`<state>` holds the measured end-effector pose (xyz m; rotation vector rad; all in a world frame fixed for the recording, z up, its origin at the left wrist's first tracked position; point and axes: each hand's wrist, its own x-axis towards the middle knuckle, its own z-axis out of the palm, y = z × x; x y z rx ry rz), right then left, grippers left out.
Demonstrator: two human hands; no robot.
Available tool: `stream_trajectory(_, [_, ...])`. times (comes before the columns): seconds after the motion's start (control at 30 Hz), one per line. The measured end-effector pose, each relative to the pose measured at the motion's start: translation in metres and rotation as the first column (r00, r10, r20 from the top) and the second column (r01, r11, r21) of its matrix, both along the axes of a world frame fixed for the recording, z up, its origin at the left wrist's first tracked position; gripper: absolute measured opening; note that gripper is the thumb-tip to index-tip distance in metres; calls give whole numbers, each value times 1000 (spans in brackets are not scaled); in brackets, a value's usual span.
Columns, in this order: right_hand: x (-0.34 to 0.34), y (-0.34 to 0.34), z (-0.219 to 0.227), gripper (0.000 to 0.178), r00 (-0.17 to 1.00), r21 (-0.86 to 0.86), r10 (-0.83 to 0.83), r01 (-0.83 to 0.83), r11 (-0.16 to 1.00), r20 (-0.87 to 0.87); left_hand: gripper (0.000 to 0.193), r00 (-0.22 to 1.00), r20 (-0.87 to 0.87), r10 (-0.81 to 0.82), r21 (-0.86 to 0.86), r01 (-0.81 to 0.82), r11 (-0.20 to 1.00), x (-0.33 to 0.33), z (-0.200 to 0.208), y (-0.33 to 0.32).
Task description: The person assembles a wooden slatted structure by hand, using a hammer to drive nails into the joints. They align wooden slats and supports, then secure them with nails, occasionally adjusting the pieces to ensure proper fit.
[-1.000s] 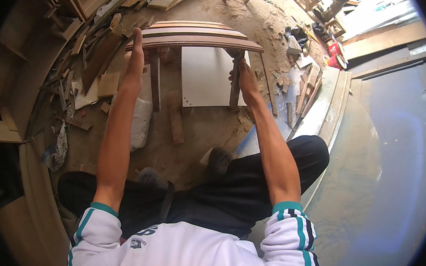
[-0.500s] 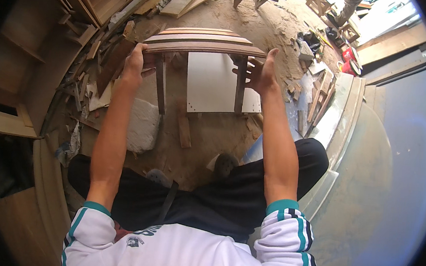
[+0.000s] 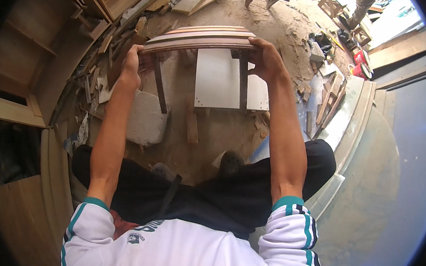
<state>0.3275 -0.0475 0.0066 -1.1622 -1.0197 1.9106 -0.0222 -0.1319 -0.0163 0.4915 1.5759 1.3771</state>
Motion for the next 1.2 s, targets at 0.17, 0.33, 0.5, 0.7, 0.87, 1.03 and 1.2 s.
stream_trajectory(0.17, [5,-38,-7,44,988,3,-110,111,994,-108,43,998,-57,-7,50,10,999,4,13,-24])
stream_trajectory(0.33, [18,-88,-28,47,964,77,-141,162,984,-225,45,1000,20,23,167,-26,986,22,-29,-78])
stream_trajectory(0.5, [50,-100,-67,43,975,95,-10,31,995,-223,43,987,111,-118,260,86,962,31,-69,-97])
stream_trajectory(0.7, [60,-101,-82,45,978,77,17,-1,997,-207,41,956,232,-179,257,117,959,37,-114,-94])
stream_trajectory(0.87, [64,-103,-91,54,977,-7,26,-28,1000,-213,40,954,217,-208,280,143,949,40,-134,-100])
stream_trajectory(1.03, [68,-102,-103,59,981,-52,34,-44,998,-189,37,949,284,-138,246,68,967,48,-158,-109])
stream_trajectory(1.2, [73,-104,-117,61,986,-77,-10,-3,997,-166,36,940,324,-107,248,25,968,54,-176,-113])
